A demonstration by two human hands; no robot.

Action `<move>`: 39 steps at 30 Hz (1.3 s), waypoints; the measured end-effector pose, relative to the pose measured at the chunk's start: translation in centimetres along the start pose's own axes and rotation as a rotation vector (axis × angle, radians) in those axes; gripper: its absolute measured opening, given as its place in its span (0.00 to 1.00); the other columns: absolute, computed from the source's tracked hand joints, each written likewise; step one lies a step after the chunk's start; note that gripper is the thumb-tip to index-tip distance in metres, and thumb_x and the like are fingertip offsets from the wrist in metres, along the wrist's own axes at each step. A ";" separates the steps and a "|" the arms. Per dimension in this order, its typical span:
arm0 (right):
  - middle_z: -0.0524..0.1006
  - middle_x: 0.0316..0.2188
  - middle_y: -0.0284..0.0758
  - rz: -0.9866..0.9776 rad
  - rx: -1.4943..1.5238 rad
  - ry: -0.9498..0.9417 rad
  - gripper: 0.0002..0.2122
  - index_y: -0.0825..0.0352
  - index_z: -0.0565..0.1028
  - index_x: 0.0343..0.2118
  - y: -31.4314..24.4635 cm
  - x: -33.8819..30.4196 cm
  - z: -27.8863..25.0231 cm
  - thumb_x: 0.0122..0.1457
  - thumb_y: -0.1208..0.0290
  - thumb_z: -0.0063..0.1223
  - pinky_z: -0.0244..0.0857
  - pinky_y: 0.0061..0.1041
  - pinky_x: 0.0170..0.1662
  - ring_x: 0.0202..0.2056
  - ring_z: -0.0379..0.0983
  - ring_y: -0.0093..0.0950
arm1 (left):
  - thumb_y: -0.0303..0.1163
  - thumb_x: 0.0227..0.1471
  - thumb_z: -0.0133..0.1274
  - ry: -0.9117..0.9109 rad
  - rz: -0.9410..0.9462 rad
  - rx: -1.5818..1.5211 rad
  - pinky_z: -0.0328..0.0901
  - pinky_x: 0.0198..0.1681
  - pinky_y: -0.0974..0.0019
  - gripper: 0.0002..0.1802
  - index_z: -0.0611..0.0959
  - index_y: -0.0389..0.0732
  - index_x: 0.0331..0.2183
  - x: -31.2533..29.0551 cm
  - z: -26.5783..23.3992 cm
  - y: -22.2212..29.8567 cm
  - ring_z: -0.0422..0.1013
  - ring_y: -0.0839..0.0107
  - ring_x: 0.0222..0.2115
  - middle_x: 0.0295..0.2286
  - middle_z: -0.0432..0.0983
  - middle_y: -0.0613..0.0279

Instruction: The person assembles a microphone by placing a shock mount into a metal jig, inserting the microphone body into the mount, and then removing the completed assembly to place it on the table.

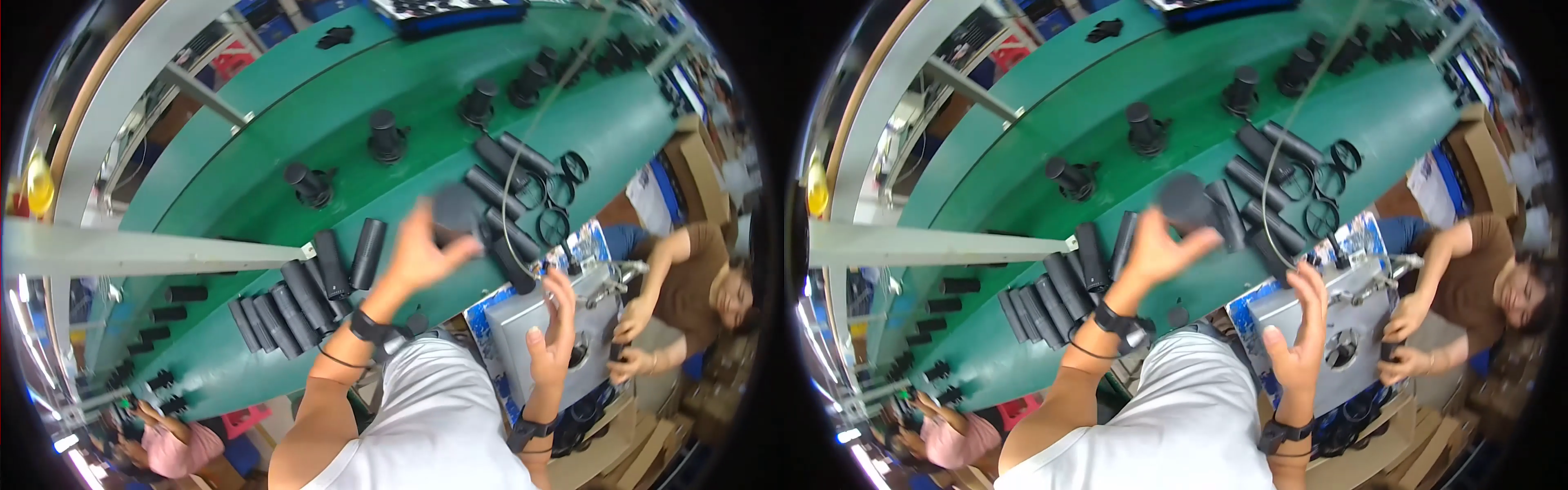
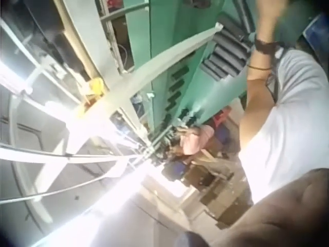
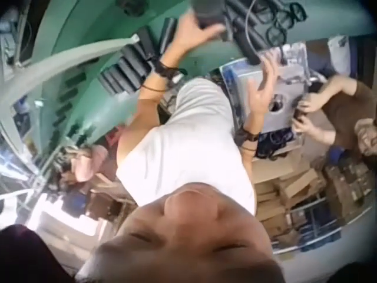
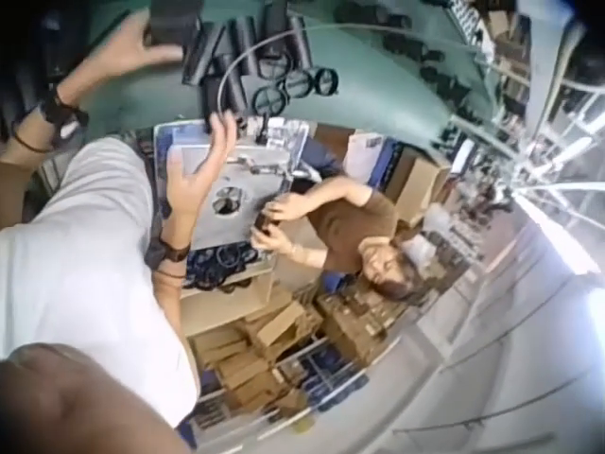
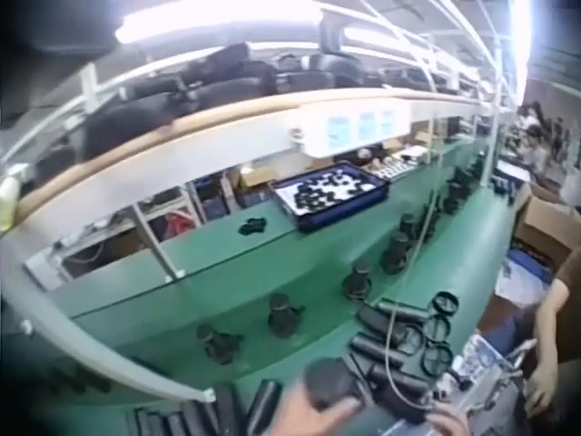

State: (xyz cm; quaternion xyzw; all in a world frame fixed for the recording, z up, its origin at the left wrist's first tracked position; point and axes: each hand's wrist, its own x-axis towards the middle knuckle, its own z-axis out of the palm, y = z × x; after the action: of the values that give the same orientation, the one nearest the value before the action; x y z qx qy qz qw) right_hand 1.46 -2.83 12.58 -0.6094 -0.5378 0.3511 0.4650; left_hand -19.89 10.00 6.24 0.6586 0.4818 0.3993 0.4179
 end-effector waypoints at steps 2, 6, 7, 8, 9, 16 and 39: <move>0.63 0.58 0.39 0.123 0.033 -0.081 0.28 0.68 0.68 0.53 1.6 -1.2 -0.6 0.54 0.54 0.54 0.53 0.31 0.58 0.60 0.58 0.32 | 0.42 0.38 0.69 0.329 -0.055 -0.067 0.68 0.45 0.57 0.39 0.71 0.31 0.47 2.5 -4.6 -3.2 0.75 0.54 0.40 0.39 0.77 0.46; 0.70 0.52 0.39 0.294 0.103 -0.112 0.20 0.71 0.68 0.51 4.6 -4.3 -0.6 0.57 0.68 0.52 0.57 0.28 0.56 0.56 0.64 0.30 | 0.40 0.40 0.68 0.611 -0.051 0.242 0.68 0.45 0.61 0.38 0.70 0.32 0.49 6.1 -9.1 -8.8 0.76 0.59 0.41 0.37 0.79 0.47; 0.70 0.52 0.39 0.277 0.098 -0.126 0.20 0.71 0.68 0.51 4.6 -4.6 -0.7 0.57 0.68 0.52 0.57 0.28 0.56 0.56 0.64 0.30 | 0.39 0.40 0.68 0.589 -0.099 0.293 0.68 0.46 0.59 0.38 0.69 0.32 0.49 6.5 -9.1 -10.3 0.75 0.55 0.42 0.38 0.78 0.45; 0.71 0.50 0.40 0.324 0.127 -0.126 0.19 0.71 0.68 0.51 4.6 -4.8 -0.5 0.57 0.72 0.51 0.57 0.28 0.56 0.54 0.66 0.31 | 0.38 0.40 0.68 0.593 -0.085 0.268 0.69 0.46 0.59 0.38 0.69 0.32 0.49 6.7 -8.8 -12.1 0.75 0.54 0.42 0.39 0.78 0.45; 0.73 0.48 0.40 0.370 0.157 -0.129 0.18 0.72 0.68 0.51 4.7 -4.9 -0.3 0.57 0.75 0.50 0.58 0.28 0.56 0.53 0.68 0.31 | 0.38 0.39 0.68 0.598 -0.071 0.246 0.69 0.46 0.59 0.38 0.70 0.32 0.49 6.9 -8.6 -13.9 0.75 0.54 0.42 0.40 0.77 0.44; 0.77 0.41 0.40 0.365 0.152 -0.090 0.14 0.73 0.69 0.48 5.6 -5.0 -1.1 0.58 0.79 0.49 0.62 0.24 0.52 0.45 0.72 0.27 | 0.30 0.35 0.69 0.701 -0.101 0.262 0.67 0.45 0.52 0.38 0.68 0.40 0.48 9.3 -6.4 -16.9 0.71 0.45 0.43 0.41 0.74 0.46; 0.79 0.36 0.35 0.571 0.095 -0.101 0.13 0.70 0.73 0.45 7.1 -11.8 -2.4 0.58 0.73 0.54 0.68 0.23 0.44 0.39 0.75 0.22 | 0.21 0.50 0.51 0.193 0.058 0.153 0.66 0.42 0.63 0.17 0.75 0.35 0.44 -4.7 2.3 -7.5 0.74 0.63 0.38 0.35 0.78 0.54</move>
State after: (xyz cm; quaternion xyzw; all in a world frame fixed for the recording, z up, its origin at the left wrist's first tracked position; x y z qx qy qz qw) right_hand 3.98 -14.79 5.76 -0.6951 -0.3501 0.5225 0.3482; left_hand -21.02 6.46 -2.07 0.6607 0.5296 0.4350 0.3063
